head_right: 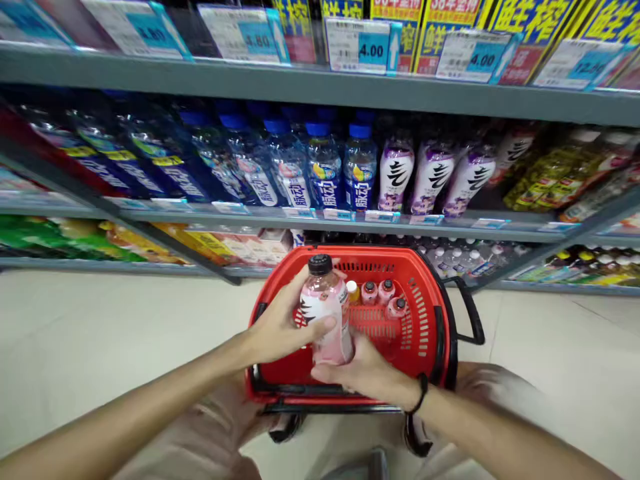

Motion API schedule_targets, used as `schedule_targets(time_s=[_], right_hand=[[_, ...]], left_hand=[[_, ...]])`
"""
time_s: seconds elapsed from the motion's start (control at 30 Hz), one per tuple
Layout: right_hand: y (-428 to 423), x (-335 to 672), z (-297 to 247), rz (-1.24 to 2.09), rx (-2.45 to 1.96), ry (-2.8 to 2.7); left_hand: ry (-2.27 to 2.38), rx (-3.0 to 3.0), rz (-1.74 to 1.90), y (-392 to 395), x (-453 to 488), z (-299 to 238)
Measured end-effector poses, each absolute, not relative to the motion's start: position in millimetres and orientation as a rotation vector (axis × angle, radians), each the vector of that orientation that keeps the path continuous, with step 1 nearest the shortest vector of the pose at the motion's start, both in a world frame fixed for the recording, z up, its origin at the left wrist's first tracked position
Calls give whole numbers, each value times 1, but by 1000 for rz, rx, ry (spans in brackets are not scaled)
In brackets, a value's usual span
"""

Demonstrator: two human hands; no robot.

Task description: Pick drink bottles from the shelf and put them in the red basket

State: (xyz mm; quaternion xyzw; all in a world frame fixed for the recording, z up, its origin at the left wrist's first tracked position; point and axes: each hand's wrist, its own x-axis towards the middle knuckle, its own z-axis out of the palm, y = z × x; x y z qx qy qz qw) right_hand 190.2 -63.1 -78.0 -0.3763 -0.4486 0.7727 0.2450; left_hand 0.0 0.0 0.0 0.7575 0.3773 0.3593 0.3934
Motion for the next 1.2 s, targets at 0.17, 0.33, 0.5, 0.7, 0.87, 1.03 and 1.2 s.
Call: schedule_targets(time_s=[0.17, 0.33, 0.5, 0.7, 0.87, 1.03, 1.2], right_hand=[[-60, 195, -61, 2150, -1019, -1236], [-64, 196, -56, 2106, -1001, -1244], [-67, 199, -59, 1980, -1134, -1166], [-61, 209, -51, 2078, -876, -1127], [-59, 209, -49, 2174, -659, -1105], [-54, 199, -48, 2014, -964, -1039], [-55, 201, -54, 2036, -922, -1002]], left_hand=[[934, 1904, 850, 2, 4, 3], [928, 1864, 837, 2, 12, 12], [1078, 1675, 919, 1, 18, 13], [831, 1482, 989, 5, 18, 12], [746, 1423, 1019, 6, 19, 11], [971, 1596, 1051, 3, 24, 9], [1044, 1835, 1064, 3, 22, 16]])
